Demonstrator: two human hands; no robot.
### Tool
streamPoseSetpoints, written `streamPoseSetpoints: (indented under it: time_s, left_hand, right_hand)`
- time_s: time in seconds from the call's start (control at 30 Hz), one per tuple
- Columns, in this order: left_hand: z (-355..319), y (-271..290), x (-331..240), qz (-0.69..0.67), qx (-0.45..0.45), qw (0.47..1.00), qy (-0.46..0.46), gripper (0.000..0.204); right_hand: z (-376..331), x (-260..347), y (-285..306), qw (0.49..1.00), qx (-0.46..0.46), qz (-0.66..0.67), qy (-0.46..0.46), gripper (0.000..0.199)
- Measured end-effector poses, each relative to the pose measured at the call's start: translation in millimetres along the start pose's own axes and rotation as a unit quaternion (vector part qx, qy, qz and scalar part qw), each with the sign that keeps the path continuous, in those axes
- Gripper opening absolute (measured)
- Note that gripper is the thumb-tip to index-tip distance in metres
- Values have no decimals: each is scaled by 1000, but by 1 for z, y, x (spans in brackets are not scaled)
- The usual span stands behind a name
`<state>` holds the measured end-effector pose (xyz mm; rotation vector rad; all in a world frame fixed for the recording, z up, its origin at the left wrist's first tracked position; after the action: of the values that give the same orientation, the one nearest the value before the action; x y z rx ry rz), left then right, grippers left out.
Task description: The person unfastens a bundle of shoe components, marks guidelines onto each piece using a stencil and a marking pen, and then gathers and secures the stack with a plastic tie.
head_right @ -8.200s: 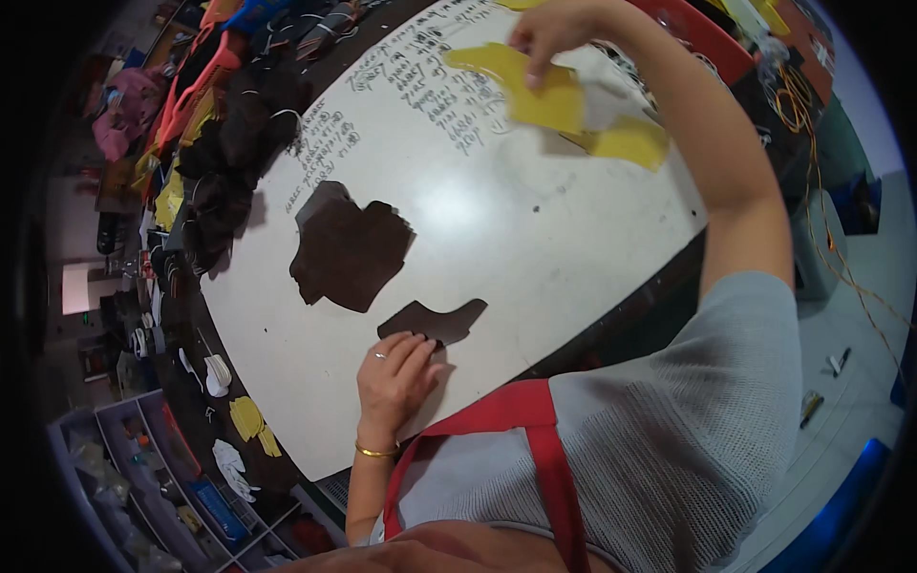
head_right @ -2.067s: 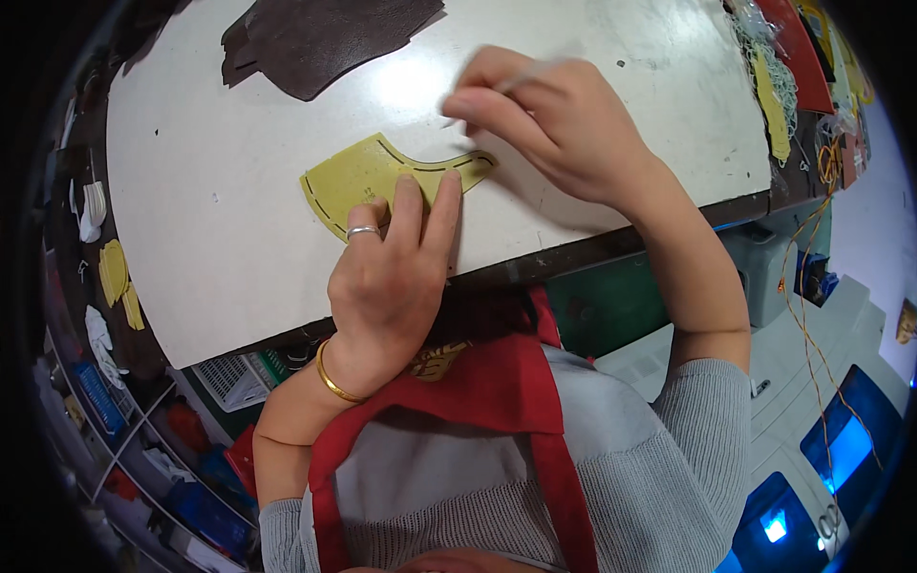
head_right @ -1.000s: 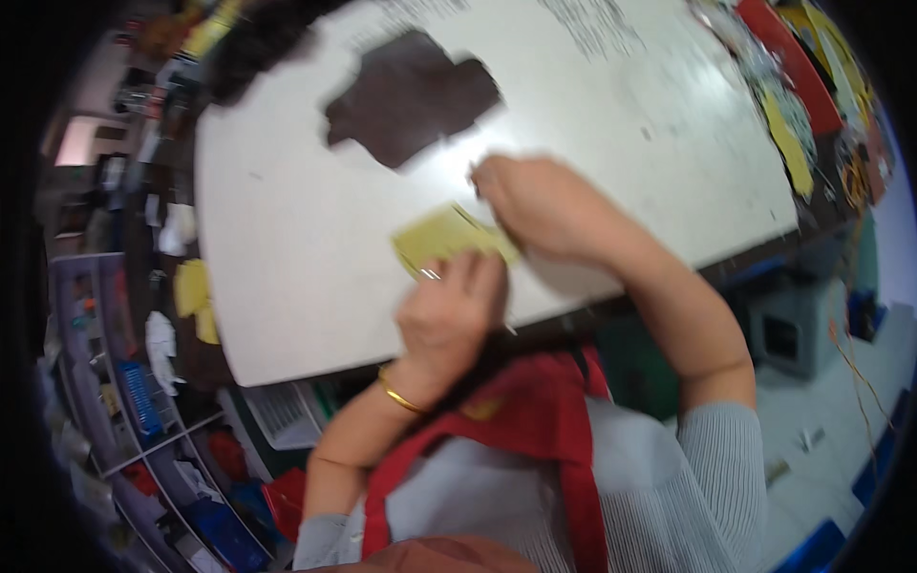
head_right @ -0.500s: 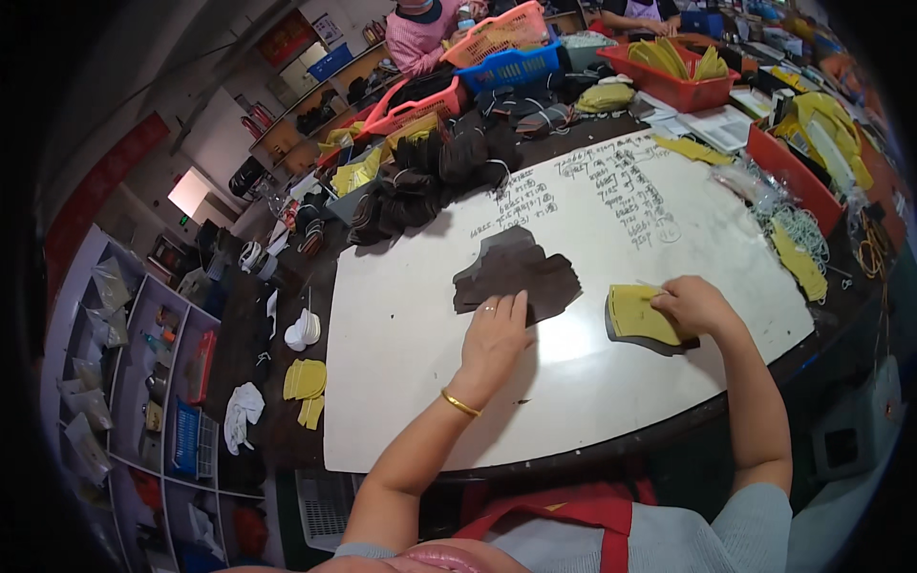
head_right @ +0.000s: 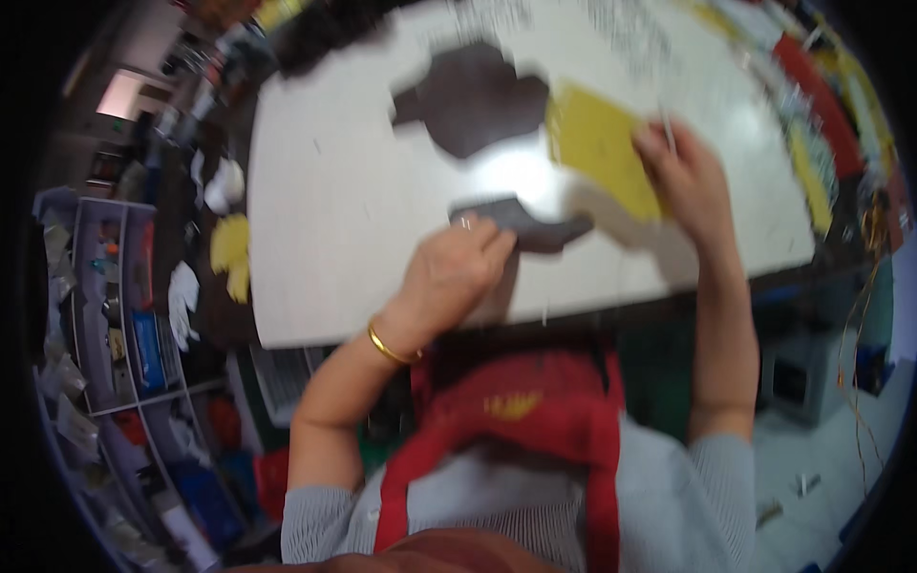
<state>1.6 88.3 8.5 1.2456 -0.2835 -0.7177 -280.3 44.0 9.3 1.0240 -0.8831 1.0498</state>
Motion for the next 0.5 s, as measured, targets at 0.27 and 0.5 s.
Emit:
streamPoseSetpoints:
  time_s: [0.27, 0.5]
  left_hand:
    - [-55, 1, -6, -120, -146, 978, 92, 27]
    - [-63, -13, -3, -143, -132, 971, 139, 23]
  right_hand:
    - [-11, 4, -87, 952, 287, -76, -79, 27]
    - [-14, 4, -112, 931, 346, -110, -45, 28]
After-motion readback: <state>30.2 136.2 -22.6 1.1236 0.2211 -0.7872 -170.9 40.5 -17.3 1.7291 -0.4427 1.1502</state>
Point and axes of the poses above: each hand's wrist, its own z-axis towards the middle knuckle, its own y-axis out of the back of the hand, x = y × z, the point moved 3 cm from there along z, towards the middle knuckle, and after that the axes turned 12 degrees about y, right-handed, at the moved point
